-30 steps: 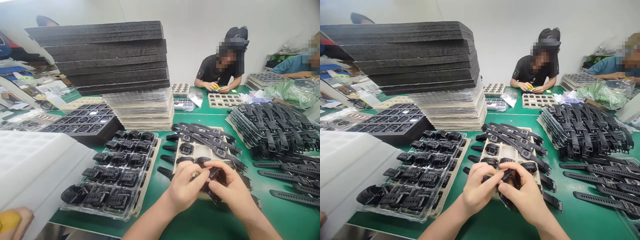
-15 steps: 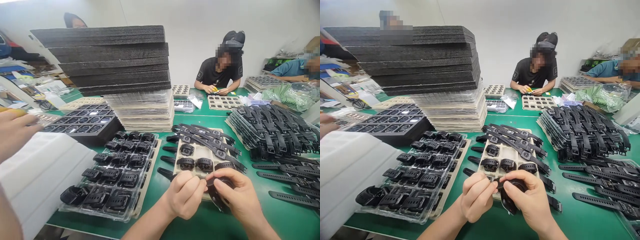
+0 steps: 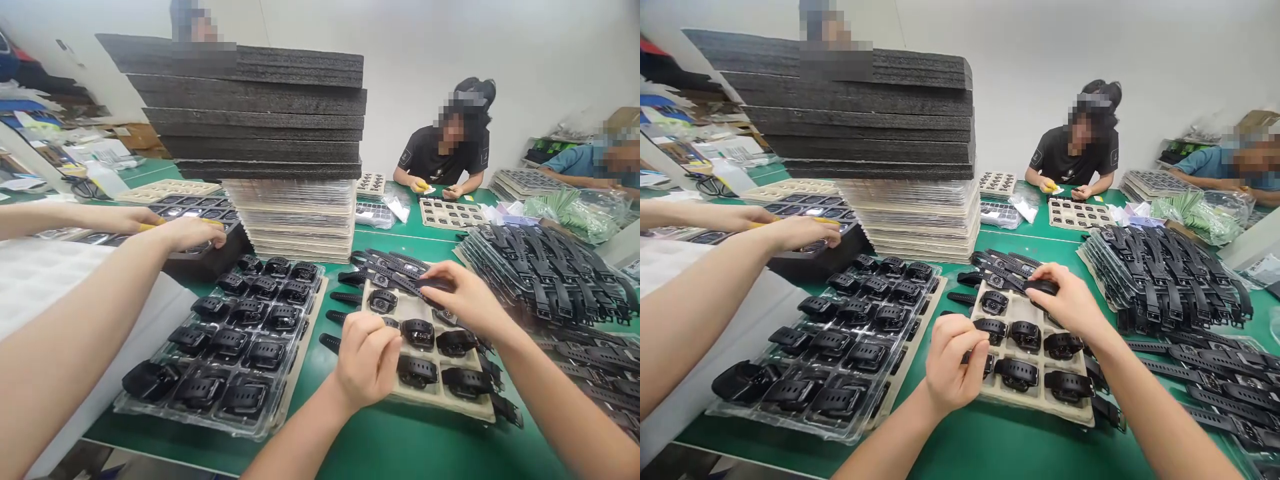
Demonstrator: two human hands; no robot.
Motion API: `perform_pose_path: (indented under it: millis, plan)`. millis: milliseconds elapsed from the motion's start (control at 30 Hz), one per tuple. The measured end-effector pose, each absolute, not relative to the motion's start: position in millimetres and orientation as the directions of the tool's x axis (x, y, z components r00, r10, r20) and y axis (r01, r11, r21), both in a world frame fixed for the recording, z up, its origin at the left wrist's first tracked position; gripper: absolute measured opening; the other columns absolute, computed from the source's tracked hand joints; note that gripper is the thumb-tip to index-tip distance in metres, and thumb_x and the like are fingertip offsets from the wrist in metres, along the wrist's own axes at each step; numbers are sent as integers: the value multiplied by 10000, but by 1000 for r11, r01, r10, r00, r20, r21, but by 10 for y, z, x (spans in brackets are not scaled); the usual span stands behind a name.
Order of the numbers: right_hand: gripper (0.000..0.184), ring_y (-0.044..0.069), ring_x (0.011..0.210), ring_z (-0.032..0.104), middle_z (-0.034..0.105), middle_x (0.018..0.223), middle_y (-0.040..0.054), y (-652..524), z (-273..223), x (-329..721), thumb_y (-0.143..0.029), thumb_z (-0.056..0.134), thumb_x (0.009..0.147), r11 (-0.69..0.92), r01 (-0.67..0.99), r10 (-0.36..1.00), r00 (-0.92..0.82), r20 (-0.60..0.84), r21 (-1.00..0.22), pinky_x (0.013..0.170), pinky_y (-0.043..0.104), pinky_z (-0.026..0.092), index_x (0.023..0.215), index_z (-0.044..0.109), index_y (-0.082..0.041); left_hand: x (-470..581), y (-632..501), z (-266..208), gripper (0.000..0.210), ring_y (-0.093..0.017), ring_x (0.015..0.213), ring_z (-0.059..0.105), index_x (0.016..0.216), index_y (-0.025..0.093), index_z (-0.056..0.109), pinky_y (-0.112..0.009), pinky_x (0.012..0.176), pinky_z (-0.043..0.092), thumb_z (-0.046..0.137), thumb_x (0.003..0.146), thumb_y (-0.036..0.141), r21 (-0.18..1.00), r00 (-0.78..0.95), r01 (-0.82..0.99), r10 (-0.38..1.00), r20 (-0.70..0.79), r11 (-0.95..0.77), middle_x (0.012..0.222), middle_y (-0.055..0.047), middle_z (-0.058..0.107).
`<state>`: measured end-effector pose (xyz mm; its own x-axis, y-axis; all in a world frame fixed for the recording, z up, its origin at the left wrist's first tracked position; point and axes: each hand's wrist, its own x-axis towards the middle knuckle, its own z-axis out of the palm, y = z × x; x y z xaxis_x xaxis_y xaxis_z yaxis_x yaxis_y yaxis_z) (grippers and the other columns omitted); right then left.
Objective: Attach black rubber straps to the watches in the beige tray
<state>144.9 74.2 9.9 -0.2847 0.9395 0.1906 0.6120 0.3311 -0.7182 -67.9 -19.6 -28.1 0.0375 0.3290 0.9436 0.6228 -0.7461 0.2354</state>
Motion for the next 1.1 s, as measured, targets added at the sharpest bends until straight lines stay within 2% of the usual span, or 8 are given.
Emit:
perform_pose_path:
  millis: [133, 300, 567, 767, 833, 933, 1000, 1100]
  plan:
    - [93, 244, 950, 718, 780, 971, 26, 1049, 17, 1239, -235, 730, 803, 397, 626, 877, -475, 76, -671, 870, 350, 524, 892, 706, -227, -678, -183, -311, 159, -191, 770, 571, 985, 159, 618, -326, 687, 524, 555, 895, 43, 233, 43, 607, 325, 945, -759, 819, -54, 601]
    - [103, 226, 925, 713, 776, 944, 6, 1050, -46, 1198, -209, 742, 785, 456, 609, 814, -581, 26, -649, 856, 328, 512, 872, 689, -221, -672, -162, -323, 181, -190, 767, 574, 992, 166, 620, -322, 677, 525, 576, 876, 35, 241, 40, 602, 330, 943, -761, 821, -53, 606]
    - [101, 210, 944, 709, 770, 997, 23, 1003, -142, 1248, -214, 708, 840, 519, 599, 788, -611, 70, -610, 892, 333, 525, 937, 680, -214, -662, -164, -314, 180, -191, 754, 576, 983, 158, 628, -319, 672, 527, 579, 864, 31, 238, 56, 594, 335, 941, -768, 810, -59, 619]
    - [128, 256, 1148, 646, 745, 1129, 55, 974, 33, 1523, -365, 673, 915, 540, 697, 821, -561, 111, -472, 1025, 378, 464, 923, 722, -246, -660, -150, -303, 188, -188, 735, 583, 978, 184, 630, -317, 653, 523, 573, 876, 37, 238, 81, 605, 356, 931, -760, 799, -48, 620]
    - [214, 300, 1020, 676, 752, 961, 88, 953, 83, 1716, -380, 636, 927, 463, 795, 877, -475, 72, -392, 923, 417, 491, 784, 694, -232, -661, -140, -299, 195, -185, 730, 577, 975, 182, 628, -312, 646, 519, 577, 869, 26, 229, 83, 604, 347, 934, -763, 800, -47, 615]
    - [326, 309, 676, 670, 672, 625, 83, 888, 45, 1973, -369, 734, 817, 314, 908, 938, -341, -54, -277, 659, 394, 485, 569, 571, -234, -662, -131, -298, 197, -181, 734, 579, 971, 170, 630, -305, 649, 519, 587, 858, 15, 221, 90, 598, 339, 936, -770, 803, -50, 613]
    - [276, 280, 559, 642, 651, 567, 53, 826, -8, 2061, -334, 793, 749, 247, 939, 954, -279, -109, -240, 561, 348, 443, 606, 577, -238, -663, -130, -295, 196, -182, 742, 590, 973, 170, 634, -305, 655, 523, 590, 861, 16, 211, 101, 600, 335, 937, -772, 806, -51, 618]
    - [164, 237, 554, 653, 693, 628, 1, 719, 8, 2076, -249, 781, 760, 238, 936, 955, -275, -114, -259, 514, 293, 419, 856, 648, -240, -666, -128, -281, 185, -181, 729, 597, 970, 186, 641, -307, 652, 533, 588, 882, 32, 193, 127, 613, 337, 933, -766, 805, -46, 624]
